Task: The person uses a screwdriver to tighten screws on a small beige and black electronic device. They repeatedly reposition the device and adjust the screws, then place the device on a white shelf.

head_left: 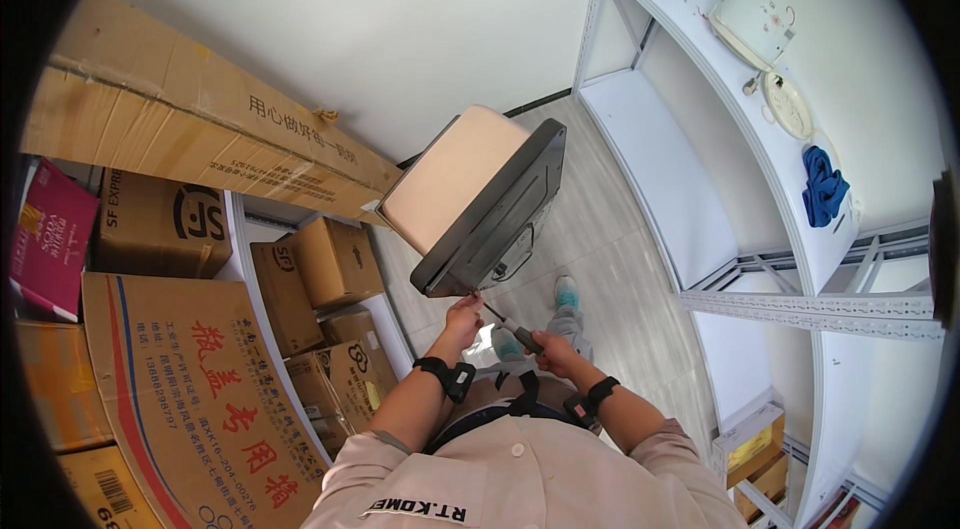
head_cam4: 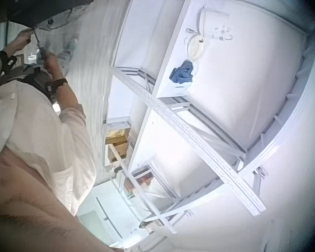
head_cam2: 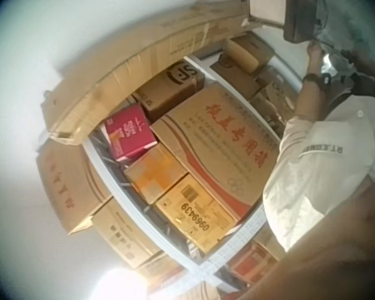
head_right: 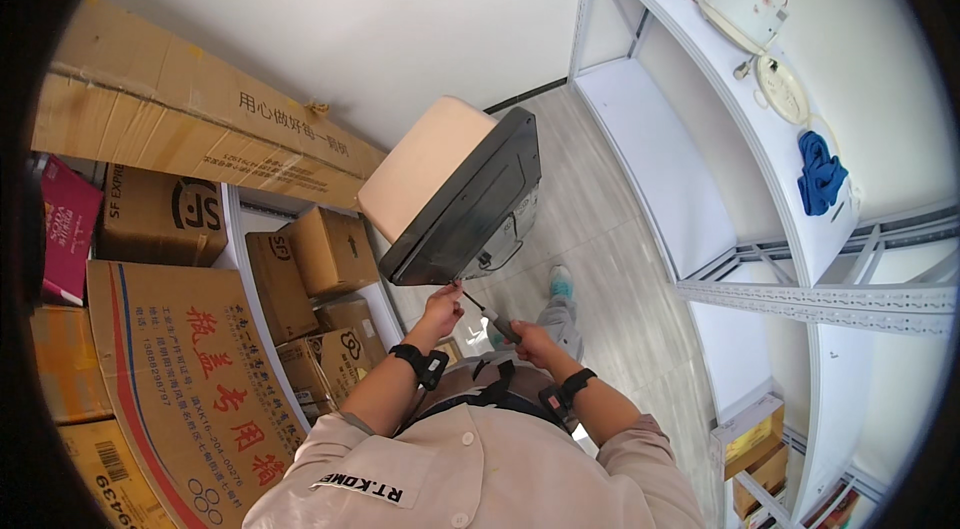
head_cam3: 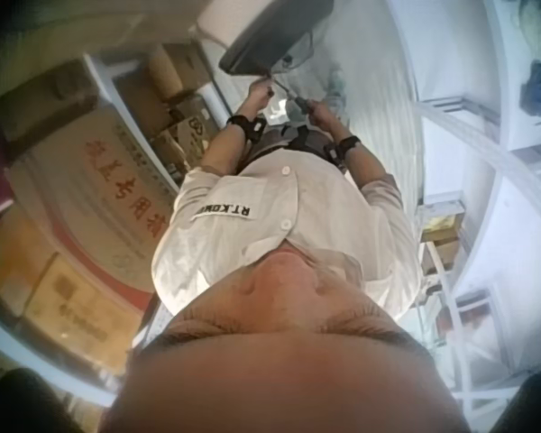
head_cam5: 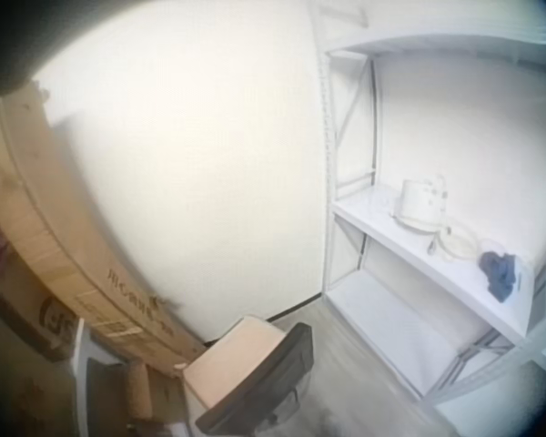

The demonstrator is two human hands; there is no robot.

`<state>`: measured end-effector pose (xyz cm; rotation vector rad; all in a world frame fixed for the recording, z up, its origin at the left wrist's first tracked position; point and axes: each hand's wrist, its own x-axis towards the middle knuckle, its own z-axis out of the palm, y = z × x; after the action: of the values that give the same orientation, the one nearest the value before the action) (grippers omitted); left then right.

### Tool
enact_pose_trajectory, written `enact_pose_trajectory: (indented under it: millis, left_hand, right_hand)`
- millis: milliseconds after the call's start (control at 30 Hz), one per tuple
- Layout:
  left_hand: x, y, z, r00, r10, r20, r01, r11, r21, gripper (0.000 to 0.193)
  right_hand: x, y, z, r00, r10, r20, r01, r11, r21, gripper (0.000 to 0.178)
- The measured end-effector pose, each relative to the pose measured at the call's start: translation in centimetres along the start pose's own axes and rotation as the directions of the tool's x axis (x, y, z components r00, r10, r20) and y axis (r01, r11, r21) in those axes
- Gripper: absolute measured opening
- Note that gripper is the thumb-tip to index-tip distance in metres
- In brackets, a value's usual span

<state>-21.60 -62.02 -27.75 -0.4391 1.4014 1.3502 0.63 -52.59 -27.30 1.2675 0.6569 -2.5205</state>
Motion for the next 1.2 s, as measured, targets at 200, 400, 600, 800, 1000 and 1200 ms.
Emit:
enact_pose_trajectory:
  millis: [200,400,600,800,1000,1200]
  left_hand:
    - [0.0,0.5,0.0,0.996,-0.081,0.041,0.089,0.961,-0.264,0.015]
    - [-0.3,0.1,1.5,0.995,-0.081,-0.058,0.056,0.937,-0.346,0.019]
    - [0.1,0.0,1.2,0.997,-0.062,-0.054,0.042,0.949,-0.313,0.021]
    - [-0.5,-0.2,1.5,0.992,-0.080,-0.093,0.040,0.927,-0.372,0.022]
    - [-1.8,1.3,0.2,0.987,-0.157,0.019,0.150,0.893,-0.426,0.016]
    - [-4.2,3.0,-0.8,0.959,-0.142,0.247,0.219,0.923,-0.318,0.011]
  right_hand:
    - [-0.2,-0.1,-0.1,1.000,-0.007,-0.006,0.007,1.000,-0.007,0.024]
    - [-0.6,0.1,-0.7,0.999,-0.037,0.002,0.037,0.998,-0.050,0.024]
    - [-1.1,0.4,-1.3,1.000,-0.027,0.002,0.027,0.998,-0.053,0.025]
    - [-1.9,0.4,-1.4,0.998,-0.052,-0.019,0.050,0.994,-0.102,0.027]
    - [-4.4,-0.5,-0.9,0.962,-0.269,-0.045,0.233,0.897,-0.374,0.032]
    - [-6.9,-2.0,0.6,0.946,-0.319,0.063,0.323,0.900,-0.294,0.036]
